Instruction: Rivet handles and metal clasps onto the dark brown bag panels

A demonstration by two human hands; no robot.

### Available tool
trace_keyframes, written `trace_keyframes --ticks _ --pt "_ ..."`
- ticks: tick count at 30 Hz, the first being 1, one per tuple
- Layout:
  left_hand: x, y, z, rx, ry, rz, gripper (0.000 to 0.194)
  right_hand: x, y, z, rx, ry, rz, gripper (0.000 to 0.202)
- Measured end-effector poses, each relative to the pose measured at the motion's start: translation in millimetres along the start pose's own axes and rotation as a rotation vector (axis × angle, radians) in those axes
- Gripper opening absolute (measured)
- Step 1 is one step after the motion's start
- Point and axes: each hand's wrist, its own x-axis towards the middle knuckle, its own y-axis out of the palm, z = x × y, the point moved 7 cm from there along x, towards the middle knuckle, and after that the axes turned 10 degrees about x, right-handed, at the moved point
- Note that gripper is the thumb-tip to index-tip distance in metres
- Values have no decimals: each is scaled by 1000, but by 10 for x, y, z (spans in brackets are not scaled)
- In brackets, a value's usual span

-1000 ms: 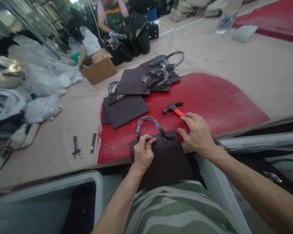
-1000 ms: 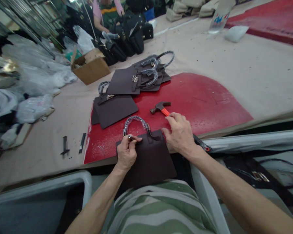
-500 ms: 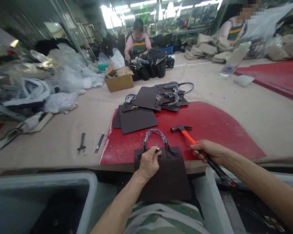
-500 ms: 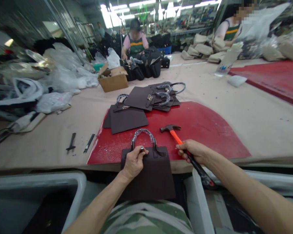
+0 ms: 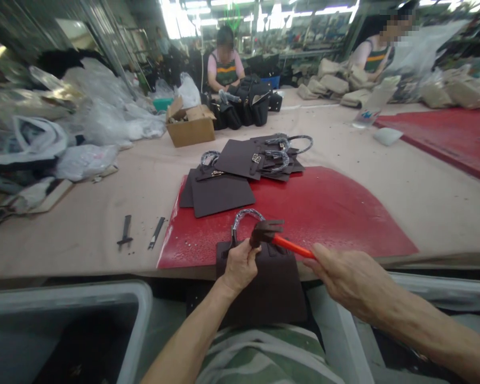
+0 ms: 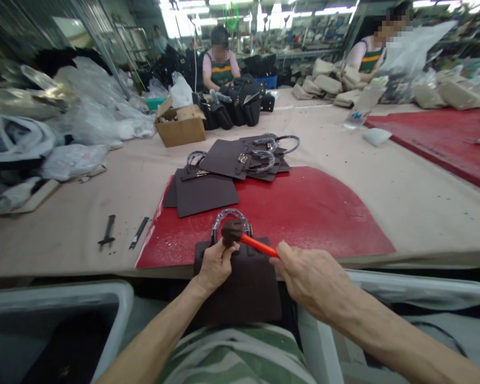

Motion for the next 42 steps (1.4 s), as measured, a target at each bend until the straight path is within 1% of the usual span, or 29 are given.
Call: trace_keyframes --ticks 1,2,4,5,6,7,9,10,11,15,18,20,22,23,25,26,28,29,31,33,35,36,37,38,40,42 --pt "-2 0 2 1 1 0 13 15 -41 17 1 14 -10 35" --pt "-5 -1 6 0 1 -1 12 26 -125 29 23 42 -85 34" --pt "-8 -7 12 2 -1 -9 10 -6 -321 30 81 113 -335 36" --pt "-7 -10 12 5 1 -10 10 -36 -354 30 95 128 -404 37" --pt "-6 -10 8 6 6 -6 11 -56 -323 22 90 136 -396 37" --pt "-3 -10 3 8 10 -2 11 -62 -226 3 75 135 -304 37" --pt "2 -9 -7 9 13 4 12 -91 67 -104 45 152 3 35" --pt "4 -9 -9 7 10 2 13 -121 188 -201 52 189 122 33" --pt "4 -10 -7 3 6 -2 13 -147 263 -321 79 245 177 32" --pt "-6 7 13 -25 -8 -10 11 -157 452 -855 258 469 192 36" --pt "-16 15 23 -27 -7 -13 12 -125 597 -1222 193 592 193 34" --pt "-19 5 19 -24 0 -14 12 -88 648 -1357 106 619 148 29" --pt "-19 -9 15 -23 5 -6 11 -18 671 -1322 18 545 63 29" --pt "-19 -15 14 -23 4 1 11 26 686 -1234 -14 470 7 32" --pt "-18 -19 15 -20 -4 12 11 106 778 -956 -9 274 -78 41" --pt "-18 -14 12 -19 -11 19 12 134 866 -803 24 186 -87 47" --pt "-16 -2 -4 -29 -34 26 12 169 1094 -550 95 84 -50 59" --pt "-13 1 -8 -50 -64 28 12 178 1209 -464 106 68 -22 63" --pt "-3 -38 23 -149 -185 -1 12 182 1382 -386 98 90 9 68" --pt "19 -179 126 -276 -347 -91 15 178 1461 -385 95 122 15 69" --pt "78 -444 302 -304 -464 -211 17 176 1477 -405 97 127 25 69" --pt "128 -613 417 -247 -496 -254 19 176 1468 -413 94 122 25 68" --pt "189 -795 552 -136 -524 -271 21 176 1455 -418 92 114 22 67" --pt "254 -980 707 31 -561 -252 21 175 1444 -422 89 107 17 66" --pt "364 -1355 1061 432 -667 -146 21 172 1438 -436 81 94 -9 62" --pt "422 -1735 1397 744 -772 -63 19 177 1464 -461 68 72 -52 60"
